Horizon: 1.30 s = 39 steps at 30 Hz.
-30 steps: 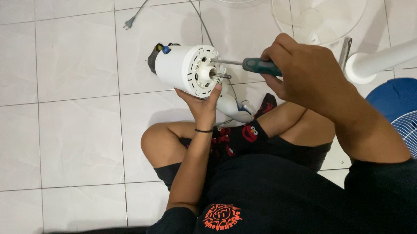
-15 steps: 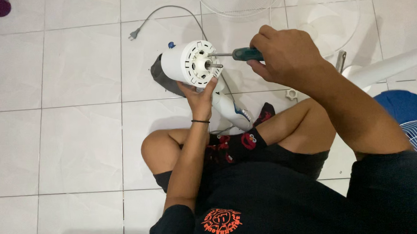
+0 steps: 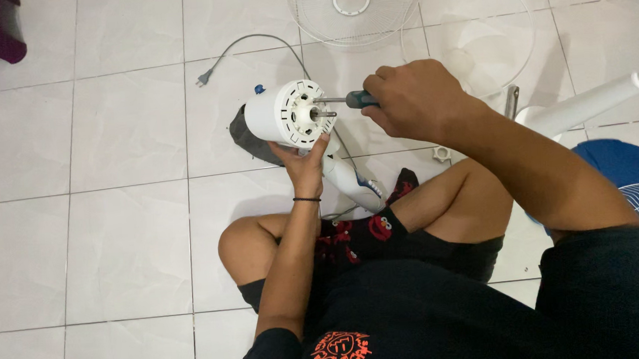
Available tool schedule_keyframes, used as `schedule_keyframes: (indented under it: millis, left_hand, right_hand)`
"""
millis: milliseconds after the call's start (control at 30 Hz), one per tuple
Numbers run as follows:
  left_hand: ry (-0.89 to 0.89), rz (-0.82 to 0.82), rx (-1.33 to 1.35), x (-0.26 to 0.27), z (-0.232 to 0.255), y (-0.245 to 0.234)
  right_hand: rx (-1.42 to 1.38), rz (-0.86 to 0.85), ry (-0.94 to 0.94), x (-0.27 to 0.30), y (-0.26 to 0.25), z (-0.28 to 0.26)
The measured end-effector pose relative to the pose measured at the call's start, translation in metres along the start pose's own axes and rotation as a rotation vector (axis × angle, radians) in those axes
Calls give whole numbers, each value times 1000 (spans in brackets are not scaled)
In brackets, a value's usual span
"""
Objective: The person sits on the floor and reassembles a white fan motor. They attach the motor housing, align the internal components, and use a screwdriver to tighten the central shaft nut. The person handles the motor housing, fan blades, and a screwdriver throughout the process.
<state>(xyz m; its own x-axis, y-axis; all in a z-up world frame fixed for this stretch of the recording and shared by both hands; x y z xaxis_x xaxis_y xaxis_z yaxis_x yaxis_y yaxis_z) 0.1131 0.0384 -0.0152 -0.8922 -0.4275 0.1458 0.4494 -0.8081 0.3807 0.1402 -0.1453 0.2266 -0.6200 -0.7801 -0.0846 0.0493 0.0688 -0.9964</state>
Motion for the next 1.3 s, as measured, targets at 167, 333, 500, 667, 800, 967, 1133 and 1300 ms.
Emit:
schedule_keyframes:
  millis: [167,333,500,667,800,967,1133,1300]
  left_hand:
    - [48,-17,-31,1,3,0]
    - [10,-15,-23,5,3,1]
    - [-88,9,-57,9,-1,2]
    - [-10,3,-61,11,5,3]
    - [13,-13,-12,12,7,2]
    - [54,1,-44,13,13,1]
    - [60,-17,-40,16,16,3]
    - [60,-40,-15,15,16,7]
  right_hand:
    - [-6,-9,12,1,2,1]
    - [170,226,-322,12,-11,-24]
    - [154,218,-300,17,-12,-19]
    - [48,136,-176,11,-9,-6]
    - [-20,125,-134,9,-4,-4]
    - [-69,167,-122,9,-4,-1]
    - [-123,167,-80,10,-5,2]
    - [-102,146,-73,11,-4,5]
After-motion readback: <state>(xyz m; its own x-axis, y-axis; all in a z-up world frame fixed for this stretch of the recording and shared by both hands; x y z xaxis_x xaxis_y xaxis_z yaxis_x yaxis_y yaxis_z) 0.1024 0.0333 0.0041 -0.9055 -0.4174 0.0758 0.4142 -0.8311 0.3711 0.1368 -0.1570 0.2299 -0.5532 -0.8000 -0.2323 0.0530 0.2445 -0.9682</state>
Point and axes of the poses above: each hand's wrist, its own x-axis away from the middle knuckle, its own y-axis out of the palm, z = x × y, the point moved 7 cm from there along -x, towards the middle knuckle, and after that the axes turned 9 degrees about -y, right-handed, at the moved point
